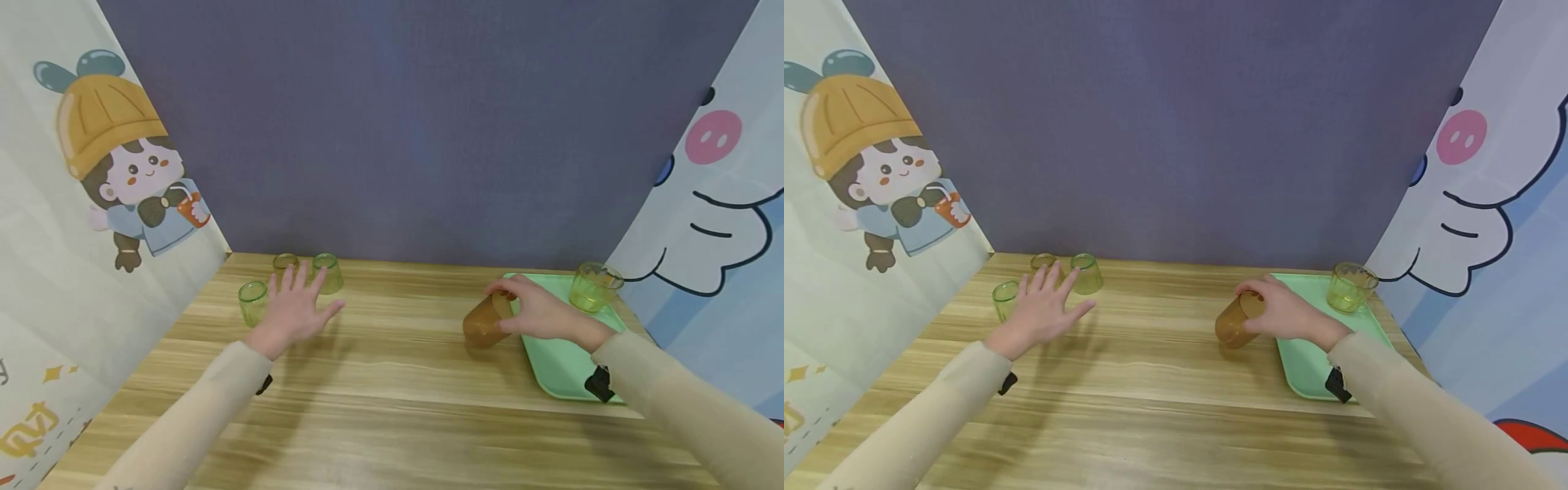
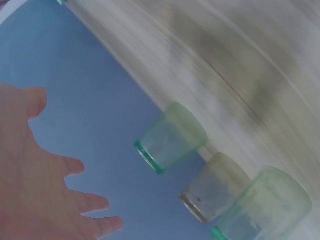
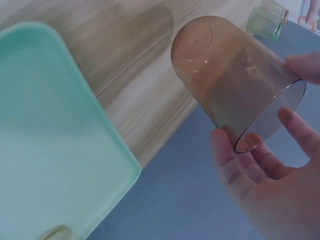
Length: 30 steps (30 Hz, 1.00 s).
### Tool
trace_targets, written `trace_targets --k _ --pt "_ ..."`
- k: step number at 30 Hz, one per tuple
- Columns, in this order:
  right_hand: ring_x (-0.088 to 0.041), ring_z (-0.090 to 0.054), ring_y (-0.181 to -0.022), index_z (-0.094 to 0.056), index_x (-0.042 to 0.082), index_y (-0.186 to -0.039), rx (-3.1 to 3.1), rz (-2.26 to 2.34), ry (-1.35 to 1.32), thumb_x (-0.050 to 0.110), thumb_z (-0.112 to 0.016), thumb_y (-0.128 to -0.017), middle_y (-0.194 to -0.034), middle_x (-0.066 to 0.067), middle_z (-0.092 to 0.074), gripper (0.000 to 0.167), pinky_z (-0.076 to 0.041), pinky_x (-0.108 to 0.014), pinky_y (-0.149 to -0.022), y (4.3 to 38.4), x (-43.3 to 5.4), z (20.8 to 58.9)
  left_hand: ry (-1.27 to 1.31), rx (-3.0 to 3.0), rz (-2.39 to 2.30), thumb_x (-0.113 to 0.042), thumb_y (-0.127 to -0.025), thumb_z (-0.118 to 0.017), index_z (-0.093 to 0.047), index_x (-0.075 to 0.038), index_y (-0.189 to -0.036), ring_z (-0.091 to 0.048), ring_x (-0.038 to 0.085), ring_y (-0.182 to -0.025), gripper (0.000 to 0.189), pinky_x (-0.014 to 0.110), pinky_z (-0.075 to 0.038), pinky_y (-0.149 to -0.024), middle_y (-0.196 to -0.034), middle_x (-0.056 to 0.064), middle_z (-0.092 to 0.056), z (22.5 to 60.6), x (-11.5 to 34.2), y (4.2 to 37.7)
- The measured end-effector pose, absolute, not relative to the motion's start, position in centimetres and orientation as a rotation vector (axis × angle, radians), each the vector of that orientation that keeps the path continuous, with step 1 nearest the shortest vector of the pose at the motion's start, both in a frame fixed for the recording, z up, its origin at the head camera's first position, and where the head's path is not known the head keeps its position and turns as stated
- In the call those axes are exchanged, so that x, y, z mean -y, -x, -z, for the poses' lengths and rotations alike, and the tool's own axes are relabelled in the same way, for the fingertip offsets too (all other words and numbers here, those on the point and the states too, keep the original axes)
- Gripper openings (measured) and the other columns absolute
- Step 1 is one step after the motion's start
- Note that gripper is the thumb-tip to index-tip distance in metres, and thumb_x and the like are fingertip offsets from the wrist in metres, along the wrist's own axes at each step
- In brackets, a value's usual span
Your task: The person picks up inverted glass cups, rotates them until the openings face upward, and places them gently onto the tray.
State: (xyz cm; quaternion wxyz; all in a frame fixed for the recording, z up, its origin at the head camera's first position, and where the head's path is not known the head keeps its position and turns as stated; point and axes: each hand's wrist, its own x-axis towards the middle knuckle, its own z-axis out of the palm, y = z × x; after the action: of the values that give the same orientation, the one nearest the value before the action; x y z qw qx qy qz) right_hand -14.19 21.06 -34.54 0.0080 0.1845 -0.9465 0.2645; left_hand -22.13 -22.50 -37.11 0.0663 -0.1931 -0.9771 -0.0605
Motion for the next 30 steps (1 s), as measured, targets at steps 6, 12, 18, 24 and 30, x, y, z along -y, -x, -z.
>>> trace_targets --k 6,12,18,24,30 --pt "-0.034 -0.055 -0.112 -0.063 0.007 -0.129 2.961 -0.776 -0.562 0.018 -0.077 -0.081 -0.129 -0.016 -0.056 0.052 -0.048 -0.053 -0.093 14.6 -21.8 34.5 0.541 2.946 0.163 -0.069 -0.1 -0.034 -0.023 -0.011 -0.162 -0.01 0.054 -0.149 0.085 0.072 -0.002 -0.115 -0.163 0.031 -0.013 37.3 23.6 22.7" --pt "-0.038 -0.054 -0.115 -0.063 0.008 -0.13 2.974 -0.751 -0.538 0.017 -0.076 -0.081 -0.134 -0.02 -0.054 0.051 -0.047 -0.056 -0.094 14.8 -22.4 34.3 0.491 2.972 0.163 -0.061 -0.102 -0.042 -0.025 -0.011 -0.162 -0.007 0.055 -0.148 0.079 0.073 -0.001 -0.115 -0.163 0.032 -0.012 37.2 24.5 23.0" --pt "-0.036 -0.053 -0.114 -0.063 0.009 -0.131 3.008 -0.711 -0.475 0.019 -0.074 -0.08 -0.126 -0.018 -0.055 0.053 -0.047 -0.055 -0.092 15.0 -23.0 33.9 0.447 2.991 0.141 -0.062 -0.103 -0.039 -0.024 -0.01 -0.162 -0.008 0.056 -0.148 0.08 0.074 -0.002 -0.115 -0.163 0.033 -0.011 37.1 25.4 23.4" --pt "-0.04 -0.052 -0.116 -0.061 0.007 -0.134 3.047 -0.686 -0.432 0.023 -0.074 -0.081 -0.126 -0.021 -0.052 0.056 -0.048 -0.057 -0.089 15.2 -23.4 33.4 0.413 3.026 0.14 -0.064 -0.103 -0.034 -0.021 -0.008 -0.162 -0.007 0.058 -0.147 0.083 0.074 0.0 -0.114 -0.162 0.036 -0.01 37.3 26.5 24.1" --pt "-0.04 -0.051 -0.114 -0.061 0.008 -0.132 3.061 -0.616 -0.395 0.023 -0.073 -0.082 -0.126 -0.023 -0.053 0.054 -0.047 -0.056 -0.086 15.7 -24.1 33.3 0.361 3.076 0.147 -0.069 -0.101 -0.028 -0.016 -0.007 -0.163 -0.005 0.059 -0.146 0.088 0.074 0.003 -0.113 -0.161 0.037 -0.007 37.5 27.7 24.8"
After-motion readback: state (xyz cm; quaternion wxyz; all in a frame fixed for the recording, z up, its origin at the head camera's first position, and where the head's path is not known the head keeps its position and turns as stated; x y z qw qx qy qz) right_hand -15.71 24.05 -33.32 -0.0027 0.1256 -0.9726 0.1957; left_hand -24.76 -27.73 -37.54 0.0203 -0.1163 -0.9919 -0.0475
